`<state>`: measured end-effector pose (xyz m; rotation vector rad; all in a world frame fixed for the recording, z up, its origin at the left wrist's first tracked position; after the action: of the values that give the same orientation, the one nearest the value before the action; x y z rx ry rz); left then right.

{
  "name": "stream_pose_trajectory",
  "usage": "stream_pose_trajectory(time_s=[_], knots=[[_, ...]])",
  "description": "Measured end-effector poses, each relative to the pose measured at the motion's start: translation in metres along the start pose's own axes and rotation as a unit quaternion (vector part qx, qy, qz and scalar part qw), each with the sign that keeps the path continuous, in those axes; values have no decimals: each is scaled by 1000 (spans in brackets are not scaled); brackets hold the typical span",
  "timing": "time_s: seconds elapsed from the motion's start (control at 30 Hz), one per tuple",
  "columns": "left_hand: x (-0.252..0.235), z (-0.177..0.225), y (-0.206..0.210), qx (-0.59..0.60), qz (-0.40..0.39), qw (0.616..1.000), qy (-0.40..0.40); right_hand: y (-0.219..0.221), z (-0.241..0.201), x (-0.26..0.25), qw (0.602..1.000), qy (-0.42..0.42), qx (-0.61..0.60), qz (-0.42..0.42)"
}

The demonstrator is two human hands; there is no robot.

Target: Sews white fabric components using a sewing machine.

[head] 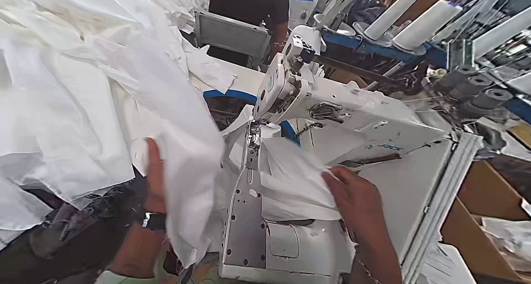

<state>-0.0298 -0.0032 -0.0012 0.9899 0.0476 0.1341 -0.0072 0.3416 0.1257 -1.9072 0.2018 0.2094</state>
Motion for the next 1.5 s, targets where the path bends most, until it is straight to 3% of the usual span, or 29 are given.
stream_pose_trajectory(time_s=[0.07, 0.1, 0.13, 0.2, 0.23, 0.3, 0.33, 0.37, 0.43, 0.47, 0.53, 0.57, 0.6, 0.7, 0.77, 0.87, 0.9, 0.97, 1.13, 1.2, 1.3, 1.37, 1.5], knots=[[11, -34, 32, -136, 4, 988, -79, -23, 49, -2, 986, 136, 5, 96], [1, -37, 39, -233, -16, 968, -96, -27, 59, -2, 975, 179, -2, 132], [-10, -34, 46, -374, -34, 921, -101, -27, 57, -1, 971, 185, 0, 151], [-34, -23, 58, -612, -81, 786, -36, -8, 22, -2, 987, 93, 4, 135], [-39, -18, 72, -688, -118, 715, 21, 14, -7, -4, 994, -2, 14, 109], [-18, -22, 104, -769, -194, 595, 132, 66, -61, -16, 970, -219, 50, 89], [4, -34, 108, -785, -197, 554, 196, 86, -74, -26, 955, -279, 63, 84], [24, -42, 99, -793, -175, 536, 230, 97, -76, -38, 949, -299, 67, 71], [51, -35, 53, -784, -108, 569, 222, 98, -67, -60, 962, -265, 62, 8], [62, -22, 34, -763, -135, 611, 163, 97, -63, -64, 966, -252, 46, -14], [90, -3, 33, -684, -317, 657, 6, 108, -58, -49, 966, -251, -8, -63], [100, -3, 50, -633, -392, 667, -34, 111, -55, -36, 963, -249, -33, -97], [95, -7, 66, -604, -411, 682, -27, 113, -56, -30, 958, -263, -48, -103], [7, -40, 75, -658, -239, 705, 113, 118, -67, -25, 952, -296, -59, -54], [-25, -78, 77, -659, -153, 730, 101, 107, -57, -29, 972, -230, -30, -43], [-25, -99, 86, -685, -81, 721, 69, 81, -12, -60, 995, -45, 57, -73], [-26, -102, 83, -692, -84, 717, 34, 78, 2, -64, 993, -28, 88, -72], [-37, -104, 80, -700, -102, 707, -3, 82, 2, -63, 992, -72, 90, -47], [-36, -95, 80, -724, -134, 676, 33, 107, -34, -50, 967, -243, -68, 34], [-25, -93, 75, -715, -149, 676, 100, 113, -30, -52, 957, -257, -133, 1], [-15, -98, 70, -726, -195, 636, 175, 121, -22, -52, 952, -230, -195, -61], [-15, -97, 74, -733, -221, 623, 163, 122, -23, -52, 951, -225, -198, -78], [-36, -95, 75, -720, -248, 633, 136, 118, -33, -45, 953, -253, -131, -100]])
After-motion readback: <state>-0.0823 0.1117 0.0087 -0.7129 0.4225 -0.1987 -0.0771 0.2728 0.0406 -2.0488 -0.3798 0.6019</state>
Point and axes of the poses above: each hand's wrist, its own x-axis away from the middle knuckle, its own y-axis out of the palm, z = x × y, the point moved 3 cm from there along -x, towards the middle knuckle, and after that the axes turned 2 degrees about y, right-handed, at the moved point
